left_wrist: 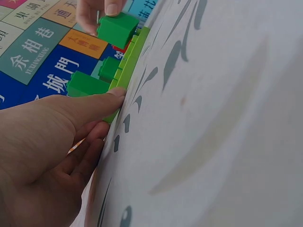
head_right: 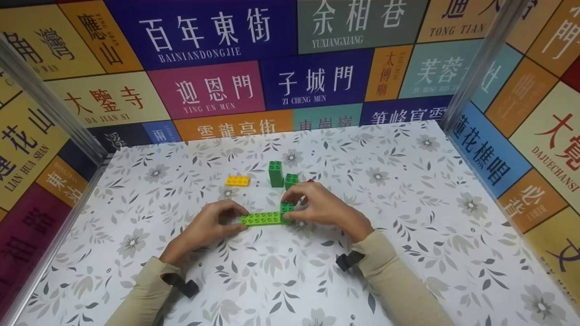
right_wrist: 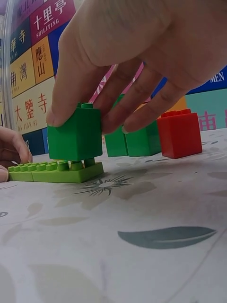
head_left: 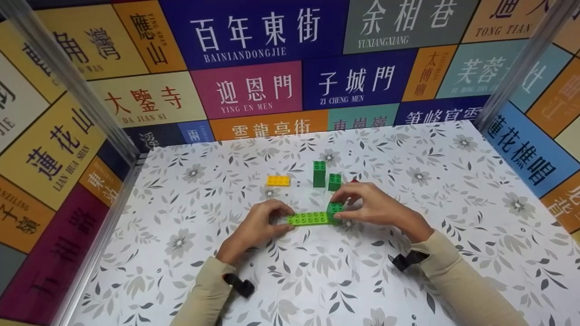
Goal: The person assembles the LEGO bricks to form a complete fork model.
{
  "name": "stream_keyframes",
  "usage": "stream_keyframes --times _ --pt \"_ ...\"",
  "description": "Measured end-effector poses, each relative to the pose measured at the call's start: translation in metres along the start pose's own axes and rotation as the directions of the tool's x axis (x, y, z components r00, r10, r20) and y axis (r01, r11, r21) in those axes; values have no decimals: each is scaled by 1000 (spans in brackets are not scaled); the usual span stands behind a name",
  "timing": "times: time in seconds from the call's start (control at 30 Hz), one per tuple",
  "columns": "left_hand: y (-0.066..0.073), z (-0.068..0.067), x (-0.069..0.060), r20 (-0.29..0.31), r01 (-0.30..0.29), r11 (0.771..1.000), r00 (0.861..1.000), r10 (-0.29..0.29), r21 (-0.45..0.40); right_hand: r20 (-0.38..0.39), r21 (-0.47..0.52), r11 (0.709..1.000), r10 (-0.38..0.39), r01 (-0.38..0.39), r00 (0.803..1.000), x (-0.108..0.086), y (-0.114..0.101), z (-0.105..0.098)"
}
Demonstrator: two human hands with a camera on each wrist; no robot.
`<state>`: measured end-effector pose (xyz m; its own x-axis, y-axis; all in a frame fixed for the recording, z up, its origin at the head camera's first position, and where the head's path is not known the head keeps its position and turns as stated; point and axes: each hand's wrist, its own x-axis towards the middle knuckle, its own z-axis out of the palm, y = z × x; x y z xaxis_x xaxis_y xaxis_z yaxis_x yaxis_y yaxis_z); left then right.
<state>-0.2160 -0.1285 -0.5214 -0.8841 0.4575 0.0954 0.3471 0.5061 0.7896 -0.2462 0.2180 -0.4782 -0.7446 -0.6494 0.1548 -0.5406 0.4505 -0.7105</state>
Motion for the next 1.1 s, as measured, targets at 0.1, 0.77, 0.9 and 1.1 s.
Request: stream_keyframes --times 0.1,0.77,0.9,1.1 --pt "0 1 0 -4 -10 1000 1000 10 8 7 5 1000 21 -21 1000 0 -1 1" --pt "-3 -1 0 -20 -32 999 999 31 -10 -30 0 1000 8 -8 1000 1 -1 9" --pt "-2 -2 -1 -21 -43 999 999 43 -16 -26 -13 999 32 -32 999 2 -1 10" --pt "0 0 -1 -29 -58 998 998 57 -22 -23 -33 999 18 -19 1000 2 -3 10"
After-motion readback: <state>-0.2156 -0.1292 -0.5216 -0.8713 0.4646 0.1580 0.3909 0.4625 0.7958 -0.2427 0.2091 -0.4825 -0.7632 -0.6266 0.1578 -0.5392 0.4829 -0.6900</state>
